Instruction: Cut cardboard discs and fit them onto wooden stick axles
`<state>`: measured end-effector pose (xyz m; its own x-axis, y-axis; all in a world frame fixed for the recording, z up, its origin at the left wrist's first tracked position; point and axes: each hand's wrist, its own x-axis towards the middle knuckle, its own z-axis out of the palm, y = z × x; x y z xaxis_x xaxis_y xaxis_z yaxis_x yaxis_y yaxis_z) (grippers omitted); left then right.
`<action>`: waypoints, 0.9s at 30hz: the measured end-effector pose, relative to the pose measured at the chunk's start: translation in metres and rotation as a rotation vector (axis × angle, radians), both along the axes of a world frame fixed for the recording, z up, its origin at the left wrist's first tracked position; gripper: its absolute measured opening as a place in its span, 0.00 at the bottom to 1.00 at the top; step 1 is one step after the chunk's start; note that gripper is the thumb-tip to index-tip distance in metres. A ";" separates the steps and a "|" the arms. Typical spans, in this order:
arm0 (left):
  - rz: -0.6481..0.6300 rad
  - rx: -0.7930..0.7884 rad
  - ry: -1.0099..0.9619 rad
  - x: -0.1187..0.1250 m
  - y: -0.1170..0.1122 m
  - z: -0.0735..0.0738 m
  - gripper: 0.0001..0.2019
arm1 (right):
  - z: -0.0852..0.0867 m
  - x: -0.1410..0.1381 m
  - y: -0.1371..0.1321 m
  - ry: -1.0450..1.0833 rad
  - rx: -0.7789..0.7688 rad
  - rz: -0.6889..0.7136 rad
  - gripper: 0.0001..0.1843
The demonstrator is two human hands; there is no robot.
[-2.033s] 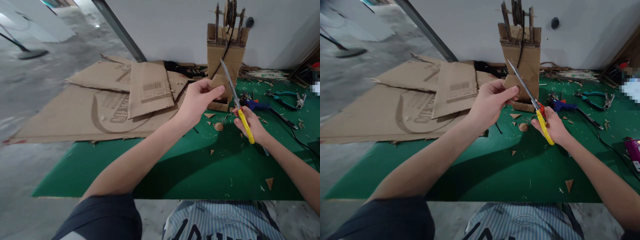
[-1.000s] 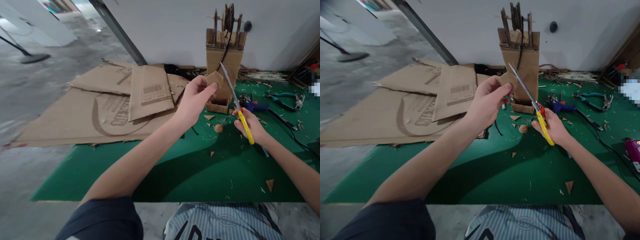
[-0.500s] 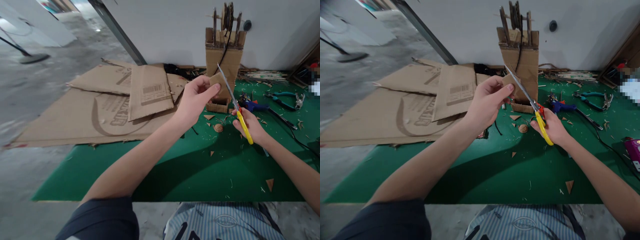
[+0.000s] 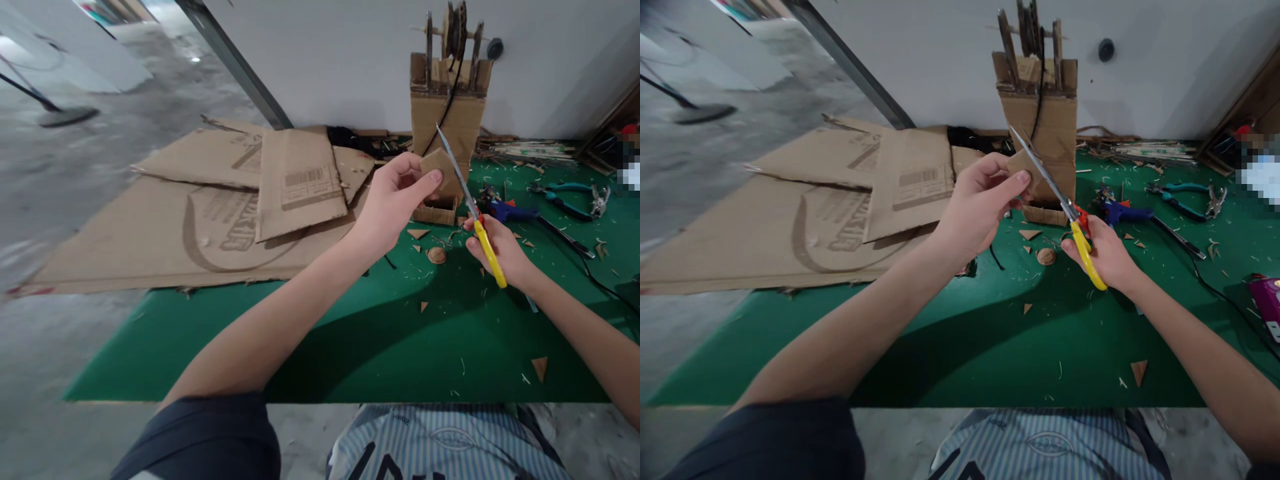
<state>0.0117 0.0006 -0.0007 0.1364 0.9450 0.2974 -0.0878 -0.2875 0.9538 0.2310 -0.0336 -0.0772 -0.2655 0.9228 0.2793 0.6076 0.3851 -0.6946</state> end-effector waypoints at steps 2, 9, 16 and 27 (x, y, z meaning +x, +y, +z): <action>0.004 0.016 0.018 -0.001 0.001 -0.001 0.15 | 0.002 -0.001 0.000 0.008 0.001 0.004 0.27; 0.019 0.060 0.041 0.000 0.002 -0.002 0.15 | 0.008 -0.001 -0.002 -0.115 0.068 -0.109 0.24; 0.051 0.071 0.029 0.003 -0.002 -0.002 0.14 | 0.009 0.000 0.001 -0.376 0.069 -0.176 0.28; 0.004 -0.035 0.023 0.002 -0.004 0.006 0.06 | 0.005 0.005 0.002 -0.125 0.066 -0.082 0.30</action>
